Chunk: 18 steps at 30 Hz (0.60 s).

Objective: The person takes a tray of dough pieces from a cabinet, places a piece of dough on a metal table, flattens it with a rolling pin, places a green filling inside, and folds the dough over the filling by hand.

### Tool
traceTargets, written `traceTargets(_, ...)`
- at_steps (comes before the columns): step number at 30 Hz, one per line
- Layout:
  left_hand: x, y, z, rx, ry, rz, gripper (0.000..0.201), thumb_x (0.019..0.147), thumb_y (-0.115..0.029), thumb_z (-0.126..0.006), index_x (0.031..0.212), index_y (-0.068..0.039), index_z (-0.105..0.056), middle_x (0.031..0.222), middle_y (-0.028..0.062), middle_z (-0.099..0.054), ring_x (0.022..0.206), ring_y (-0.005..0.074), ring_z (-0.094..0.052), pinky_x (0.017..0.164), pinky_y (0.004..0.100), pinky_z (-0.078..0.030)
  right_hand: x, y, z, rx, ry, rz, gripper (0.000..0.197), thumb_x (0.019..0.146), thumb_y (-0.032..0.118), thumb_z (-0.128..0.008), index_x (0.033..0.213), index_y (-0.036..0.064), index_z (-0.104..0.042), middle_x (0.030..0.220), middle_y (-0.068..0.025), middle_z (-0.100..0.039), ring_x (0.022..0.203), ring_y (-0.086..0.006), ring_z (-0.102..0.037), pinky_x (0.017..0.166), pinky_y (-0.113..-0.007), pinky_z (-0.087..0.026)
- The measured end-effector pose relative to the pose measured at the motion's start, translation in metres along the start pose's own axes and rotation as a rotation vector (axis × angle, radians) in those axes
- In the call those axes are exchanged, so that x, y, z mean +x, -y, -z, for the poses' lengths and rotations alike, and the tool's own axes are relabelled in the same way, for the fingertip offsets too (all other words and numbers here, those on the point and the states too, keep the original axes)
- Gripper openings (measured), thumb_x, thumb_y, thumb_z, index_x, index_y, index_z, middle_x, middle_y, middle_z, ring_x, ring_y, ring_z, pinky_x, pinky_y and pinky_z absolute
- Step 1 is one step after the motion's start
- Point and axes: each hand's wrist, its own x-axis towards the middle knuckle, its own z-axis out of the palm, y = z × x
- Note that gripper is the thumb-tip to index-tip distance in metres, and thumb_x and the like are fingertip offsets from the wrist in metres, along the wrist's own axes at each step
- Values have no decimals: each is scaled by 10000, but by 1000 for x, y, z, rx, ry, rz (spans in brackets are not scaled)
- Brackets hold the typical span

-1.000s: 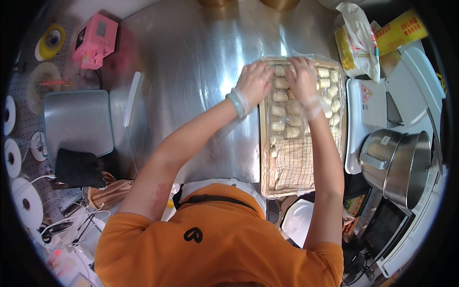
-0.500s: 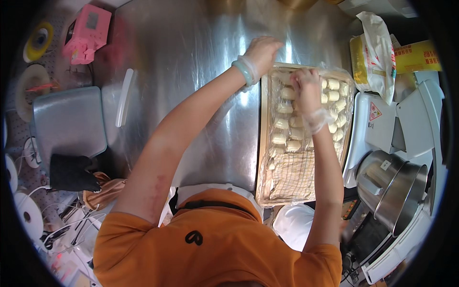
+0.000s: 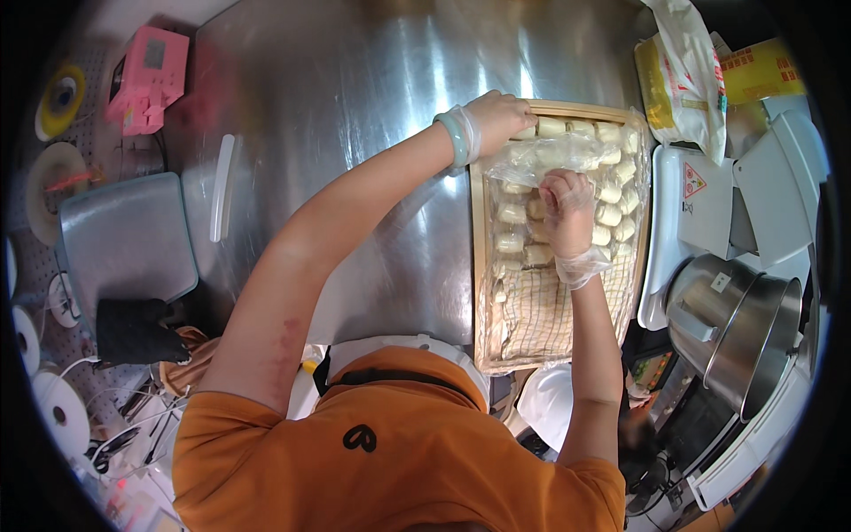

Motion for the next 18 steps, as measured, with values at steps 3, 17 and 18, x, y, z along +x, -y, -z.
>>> traceTargets(3,3,-6,-3,79,-38,6,405,777,4,-562,1175,-63,-601,1107,60,-610,1051,215,-577,885,339,-434,2,0,1,-6,-14,8,138,738,-13,-638,851,41,-580,912,-85,-593,840,-302,-540,750,-391,-430)
traceTargets(17,-1,-21,-13,150,-124,95,312,778,-55,-572,1086,-60,-628,1024,76,-628,982,241,-599,874,356,-465,12,-4,2,-11,-57,15,155,734,-51,-633,854,24,-570,942,-102,-603,838,-304,-555,749,-384,-439)
traceTargets(18,1,-18,-13,82,-104,108,330,773,-51,-584,1101,-50,-625,1029,89,-634,982,254,-604,881,359,-467,15,-3,3,-11,-62,18,147,738,-36,-638,852,28,-570,935,-100,-599,833,-304,-553,744,-386,-441)
